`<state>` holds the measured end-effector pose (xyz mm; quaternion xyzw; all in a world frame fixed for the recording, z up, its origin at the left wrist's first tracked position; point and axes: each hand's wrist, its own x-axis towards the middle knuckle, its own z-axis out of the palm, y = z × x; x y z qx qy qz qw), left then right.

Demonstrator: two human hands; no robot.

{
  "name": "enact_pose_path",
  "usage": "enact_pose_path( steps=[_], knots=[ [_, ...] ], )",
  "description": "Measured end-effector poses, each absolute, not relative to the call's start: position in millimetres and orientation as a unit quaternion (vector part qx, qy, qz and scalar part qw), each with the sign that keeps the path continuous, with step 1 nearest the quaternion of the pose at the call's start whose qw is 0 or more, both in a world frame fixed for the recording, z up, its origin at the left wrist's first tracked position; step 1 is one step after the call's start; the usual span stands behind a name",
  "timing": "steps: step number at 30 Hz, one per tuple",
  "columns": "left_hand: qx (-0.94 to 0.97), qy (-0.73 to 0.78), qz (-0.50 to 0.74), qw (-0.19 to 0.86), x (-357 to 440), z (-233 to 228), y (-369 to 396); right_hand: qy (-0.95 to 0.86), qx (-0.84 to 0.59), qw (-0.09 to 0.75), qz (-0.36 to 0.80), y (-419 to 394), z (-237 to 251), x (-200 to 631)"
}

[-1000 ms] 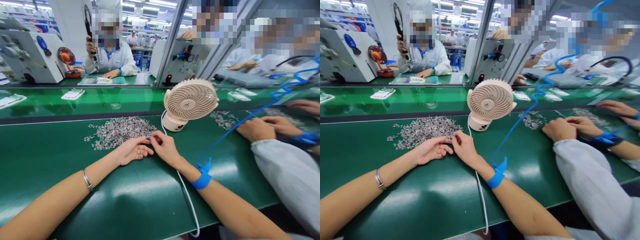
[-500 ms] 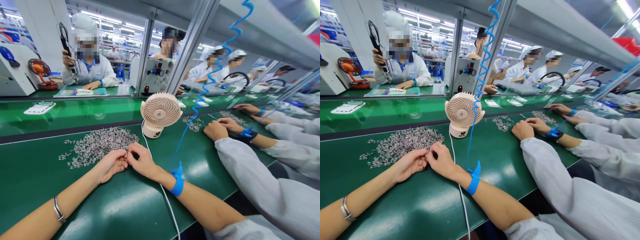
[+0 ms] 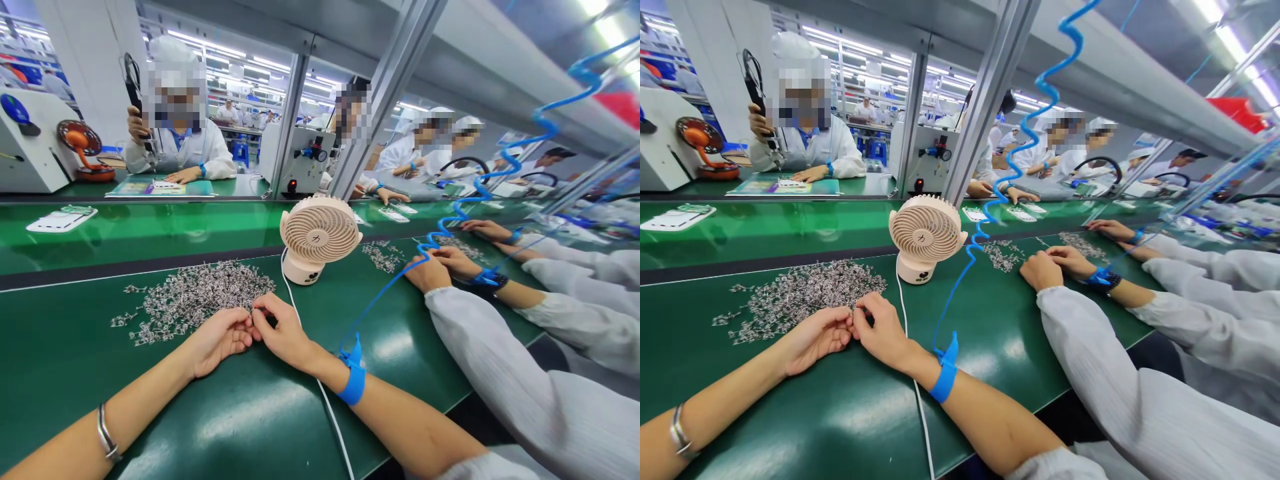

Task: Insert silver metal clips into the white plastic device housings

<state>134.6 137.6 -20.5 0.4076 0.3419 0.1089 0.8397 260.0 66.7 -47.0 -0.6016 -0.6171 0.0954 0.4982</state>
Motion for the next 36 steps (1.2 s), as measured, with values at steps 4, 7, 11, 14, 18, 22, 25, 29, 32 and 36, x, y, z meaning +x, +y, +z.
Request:
enact_pose_path(
  steps=[4, 7, 11, 14, 18, 22, 25, 29, 32, 36],
  knots=[
    [0.402, 0.335, 0.121, 0.843, 134.4, -22.8, 137.6, -0.624, -0.591, 0.499, 0.111, 65.7, -45.4, 258.7],
    [0.402, 0.337, 0.122, 0.843, 134.8, -23.5, 137.6, -0.617, -0.586, 0.511, 0.116, 65.2, -45.6, 257.6],
    [0.397, 0.35, 0.12, 0.84, 136.0, -23.0, 137.6, -0.624, -0.582, 0.506, 0.129, 64.2, -44.5, 257.1],
    [0.396, 0.35, 0.12, 0.84, 136.7, -22.8, 137.5, -0.635, -0.587, 0.486, 0.132, 63.7, -42.8, 257.1],
    [0.399, 0.356, 0.118, 0.837, 136.4, -22.2, 136.7, -0.639, -0.589, 0.479, 0.126, 64.5, -42.5, 256.9],
    [0.414, 0.355, 0.115, 0.83, 135.1, -21.2, 136.0, -0.635, -0.591, 0.483, 0.117, 65.7, -44.7, 257.2],
    [0.419, 0.354, 0.114, 0.828, 134.5, -21.3, 136.2, -0.633, -0.594, 0.483, 0.114, 64.9, -45.4, 257.0],
    [0.421, 0.355, 0.112, 0.827, 135.4, -21.7, 136.9, -0.631, -0.601, 0.476, 0.118, 62.5, -44.7, 255.7],
    [0.418, 0.356, 0.114, 0.828, 136.9, -21.1, 137.0, -0.628, -0.604, 0.476, 0.122, 62.0, -44.4, 255.4],
    [0.411, 0.355, 0.115, 0.832, 137.8, -20.3, 136.6, -0.624, -0.606, 0.477, 0.129, 62.9, -45.0, 256.1]
  ],
)
